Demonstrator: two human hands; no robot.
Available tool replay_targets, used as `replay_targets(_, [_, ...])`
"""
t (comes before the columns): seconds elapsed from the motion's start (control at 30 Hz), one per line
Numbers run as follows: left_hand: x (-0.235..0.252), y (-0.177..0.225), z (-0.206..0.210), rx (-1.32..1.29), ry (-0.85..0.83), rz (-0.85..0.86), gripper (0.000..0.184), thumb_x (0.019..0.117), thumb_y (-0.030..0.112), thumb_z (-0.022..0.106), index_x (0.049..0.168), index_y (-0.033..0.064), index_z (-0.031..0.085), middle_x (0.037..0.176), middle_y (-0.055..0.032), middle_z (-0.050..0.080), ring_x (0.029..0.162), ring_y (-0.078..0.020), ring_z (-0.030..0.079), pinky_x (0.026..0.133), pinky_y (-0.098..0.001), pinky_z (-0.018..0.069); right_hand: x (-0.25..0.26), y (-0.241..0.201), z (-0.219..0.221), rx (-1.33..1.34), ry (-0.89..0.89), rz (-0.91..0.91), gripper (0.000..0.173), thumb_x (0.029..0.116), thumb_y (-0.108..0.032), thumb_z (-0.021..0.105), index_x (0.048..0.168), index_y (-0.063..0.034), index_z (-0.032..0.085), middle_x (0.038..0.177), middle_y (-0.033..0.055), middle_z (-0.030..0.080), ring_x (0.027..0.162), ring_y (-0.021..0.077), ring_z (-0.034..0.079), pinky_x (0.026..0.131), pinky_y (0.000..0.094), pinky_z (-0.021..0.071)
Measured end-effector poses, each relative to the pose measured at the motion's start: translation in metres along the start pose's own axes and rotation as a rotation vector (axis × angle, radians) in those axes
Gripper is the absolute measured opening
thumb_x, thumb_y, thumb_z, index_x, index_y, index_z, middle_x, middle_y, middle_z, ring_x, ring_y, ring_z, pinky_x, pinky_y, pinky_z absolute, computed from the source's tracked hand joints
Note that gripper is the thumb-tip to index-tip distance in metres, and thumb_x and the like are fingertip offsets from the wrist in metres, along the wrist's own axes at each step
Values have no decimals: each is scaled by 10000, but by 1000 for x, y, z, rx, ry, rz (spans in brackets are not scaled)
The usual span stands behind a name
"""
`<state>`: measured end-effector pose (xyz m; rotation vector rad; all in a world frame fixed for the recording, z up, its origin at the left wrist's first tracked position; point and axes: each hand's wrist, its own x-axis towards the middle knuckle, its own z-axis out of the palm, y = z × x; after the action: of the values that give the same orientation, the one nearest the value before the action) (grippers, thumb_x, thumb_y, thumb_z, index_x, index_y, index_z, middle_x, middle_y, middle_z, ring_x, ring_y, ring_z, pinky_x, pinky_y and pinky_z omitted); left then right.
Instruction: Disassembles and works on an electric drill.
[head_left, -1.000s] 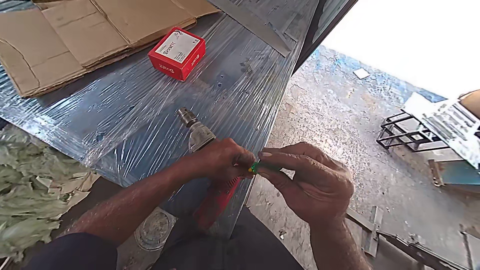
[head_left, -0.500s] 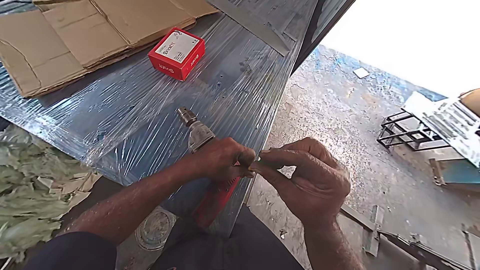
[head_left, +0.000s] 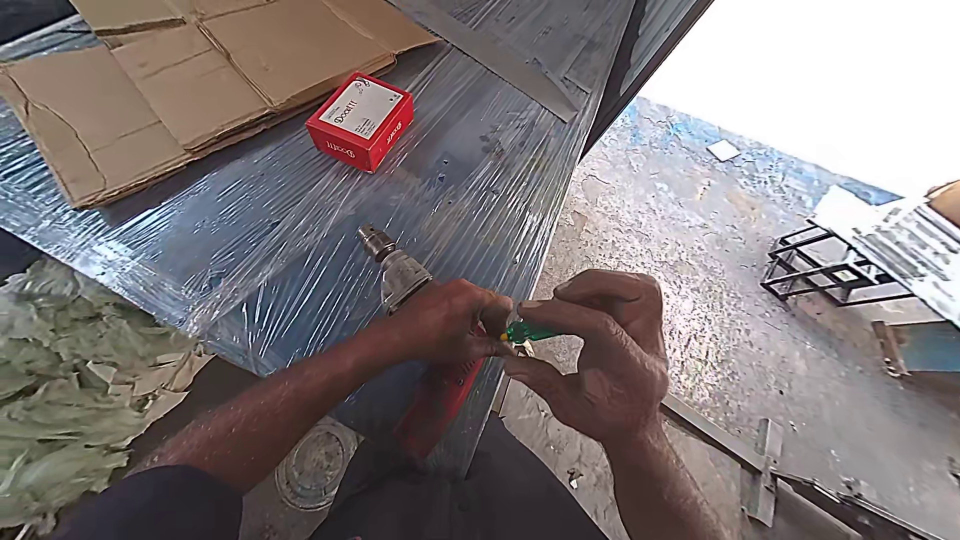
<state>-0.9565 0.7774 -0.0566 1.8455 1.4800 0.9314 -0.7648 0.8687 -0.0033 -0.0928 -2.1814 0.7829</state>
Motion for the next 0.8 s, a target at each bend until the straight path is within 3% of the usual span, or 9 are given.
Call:
replay_targets(0.07, [-2,-3,-2,-133,-16,64,211,915,321,777,1003,131,752,905,53,734,802,0,663,715,-233,560,2,-3,-1,-2,123,59,211,818,-273,892,997,-208,799,992,-36,626,893,39,611,754,182,531])
replay_targets(0.17, [-2,-8,-6,-307,-62,206,281,989,207,693,1181,3,723,1055,-35,762,968,-20,704,875,-230,585,5,-5,-6,-7,120,102,202,832,-196,877,1020,-154,819,921,-21,679,828,57,647,731,209,565])
replay_targets(0.27, [0,-8,-4,-327,-58,194,185,995,139,669,1108,5,728,990,-12,758,897,2,694,826,-212,581,7,-5,-8,34,26,84,190,909,-122,793,1096,-90,794,1080,57,749,947,135,731,810,290,644])
replay_targets(0.47, [-1,-4,-1,-277,16,110,174,932,211,768,1015,60,743,900,31,753,845,-7,700,780,-236,599,4,-5,-10,35,-160,-42,370,1085,-205,367,1220,-79,687,1255,80,732,1193,145,683,961,296,595])
replay_targets(0.5, [-1,-5,-1,-264,20,120,179,932,211,769,1021,59,740,900,27,750,851,-15,703,788,-245,607,5,-5,-9,30,-162,-35,360,1083,-261,396,1230,-94,680,1300,77,706,1231,154,657,985,314,585])
replay_targets(0.57, [-1,-3,-3,-240,18,90,165,922,237,780,976,87,735,859,42,729,816,-7,682,752,-233,589,7,-8,-3,43,-91,20,253,998,-316,632,1149,-142,736,1300,48,638,1187,140,593,959,309,520])
replay_targets(0.63, [-1,1,-4,-215,8,61,159,920,256,779,953,109,729,834,55,718,783,5,666,711,-223,570,9,-10,2,26,36,94,172,861,-274,852,1003,-195,795,1054,-26,627,959,58,603,818,218,526])
replay_targets(0.7, [-2,1,-5,-204,17,60,166,913,270,786,951,118,730,827,66,717,778,15,664,705,-218,569,10,-12,2,38,77,138,181,811,-196,893,975,-178,818,919,-27,665,828,61,643,728,217,568])
replay_targets(0.8, [-1,0,-3,-199,45,71,199,894,292,807,939,121,715,819,74,714,781,18,667,705,-215,571,9,-14,-3,82,10,133,180,884,-121,815,1063,-119,806,997,30,733,889,121,706,778,286,625])
